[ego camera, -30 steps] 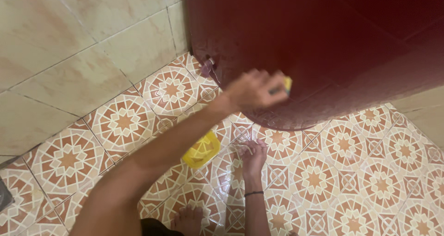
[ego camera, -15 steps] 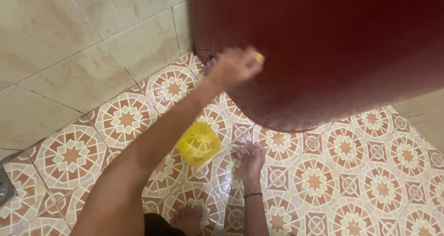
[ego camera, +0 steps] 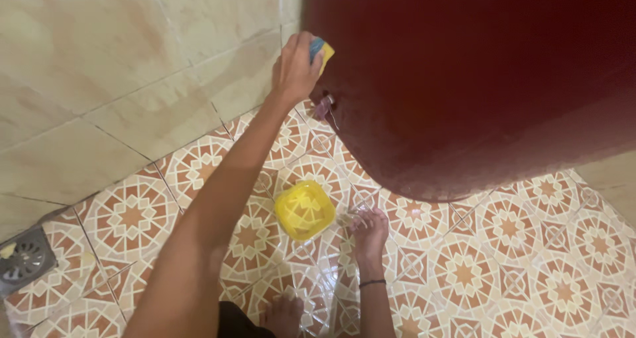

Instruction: The person wipes the exterior of a large red container using a sponge and a yellow basket of water. The hands rub the sponge across the container surface and dip it into the basket.

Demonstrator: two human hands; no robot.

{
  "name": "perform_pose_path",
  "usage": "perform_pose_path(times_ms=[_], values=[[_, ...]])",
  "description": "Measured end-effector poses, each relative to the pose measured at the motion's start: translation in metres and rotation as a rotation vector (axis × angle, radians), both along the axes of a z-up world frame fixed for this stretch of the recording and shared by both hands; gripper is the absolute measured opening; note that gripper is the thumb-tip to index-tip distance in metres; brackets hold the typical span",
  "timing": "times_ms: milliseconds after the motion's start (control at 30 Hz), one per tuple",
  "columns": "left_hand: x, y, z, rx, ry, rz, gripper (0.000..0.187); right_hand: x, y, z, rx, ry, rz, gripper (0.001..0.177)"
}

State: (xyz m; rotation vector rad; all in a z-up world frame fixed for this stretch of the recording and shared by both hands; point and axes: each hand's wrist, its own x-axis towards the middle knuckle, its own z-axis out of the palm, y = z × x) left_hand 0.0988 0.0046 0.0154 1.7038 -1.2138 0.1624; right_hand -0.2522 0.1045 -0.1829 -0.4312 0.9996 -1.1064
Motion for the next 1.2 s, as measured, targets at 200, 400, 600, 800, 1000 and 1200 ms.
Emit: perform_pose_path(times_ms=[200, 400, 600, 800, 1000, 1200], values=[[0.038, -0.072, -0.001, -0.043, 0.462, 0.133, 0.032, -0.011, -0.001, -0.01, -0.038, 0.041, 0.05, 0.022], [0.051, -0.124, -0.004, -0.217, 0.616, 0.25, 0.032, -0.037, 0.01, -0.031, 0.157, -0.021, 0.015, 0.022], [0.031, -0.125, 0.008, -0.259, 0.688, 0.25, 0.03, -0.056, 0.01, -0.027, 0.126, 0.05, -0.058, 0.019], [-0.004, -0.093, 0.032, -0.231, 0.75, 0.095, 0.028, -0.062, 0.006, -0.026, 0.055, 0.11, -0.011, 0.019], [-0.041, -0.077, 0.042, -0.2, 0.663, 0.126, 0.028, -0.038, 0.006, -0.012, 0.15, 0.136, -0.032, 0.021], [-0.077, -0.066, 0.038, -0.215, 0.629, 0.013, 0.028, -0.024, 0.014, -0.002, 0.158, 0.072, -0.002, 0.025]])
